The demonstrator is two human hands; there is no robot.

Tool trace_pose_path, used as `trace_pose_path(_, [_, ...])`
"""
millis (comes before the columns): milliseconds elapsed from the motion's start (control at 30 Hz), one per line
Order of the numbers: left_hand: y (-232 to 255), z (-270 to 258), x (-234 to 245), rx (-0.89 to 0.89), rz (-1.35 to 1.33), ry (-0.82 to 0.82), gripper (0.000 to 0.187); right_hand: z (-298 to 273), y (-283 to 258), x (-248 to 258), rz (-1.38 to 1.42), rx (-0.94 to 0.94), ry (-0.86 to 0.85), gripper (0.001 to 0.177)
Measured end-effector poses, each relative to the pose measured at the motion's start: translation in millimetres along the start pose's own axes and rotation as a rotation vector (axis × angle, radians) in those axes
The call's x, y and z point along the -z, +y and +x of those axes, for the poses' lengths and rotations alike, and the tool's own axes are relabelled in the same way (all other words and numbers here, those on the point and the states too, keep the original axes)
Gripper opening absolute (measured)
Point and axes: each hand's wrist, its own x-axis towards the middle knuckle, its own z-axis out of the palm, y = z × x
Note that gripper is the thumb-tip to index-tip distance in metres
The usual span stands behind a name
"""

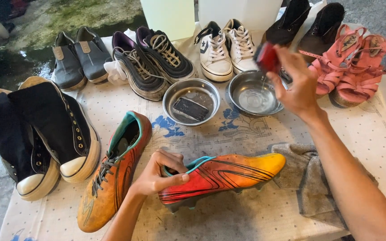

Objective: The person scrubs a multicolored soccer cleat with a red sponge, repeatedly dipping the sponge into a metal bowl of water. After scrubbing, the person wipes the shoe with a gray cloth. The workspace includes several other shoes and cleaning supplies on a table.

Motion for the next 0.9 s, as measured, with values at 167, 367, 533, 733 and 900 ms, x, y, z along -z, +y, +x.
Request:
trace_pose_path(167, [2,1,0,0.007,0.001,0.002,0.018,2,-6,-11,0.068,-0.016,-0.136,0.047])
trace_pose_path(367, [19,0,-5,0.173,0.077,0.012,0.023,6,-23,-2,0.178,-0.25,-0.377,0.056])
trace_pose_path(533, [16,-1,-5,0.159,0.091,0.019,0.022,17,-32,13,0.155,-0.234,-0.377,0.067])
trace_pose_path(733, [3,-2,-4,-0.007,0.03,0.031,0.02,-11,5,-3,0.062,-0.093,-0.256,0.048])
trace_pose_path(900, [5,2,-1,-0.009,0.045,0.033,0.021,8,-2,9,0.034,-0.037,-0.273,0.046])
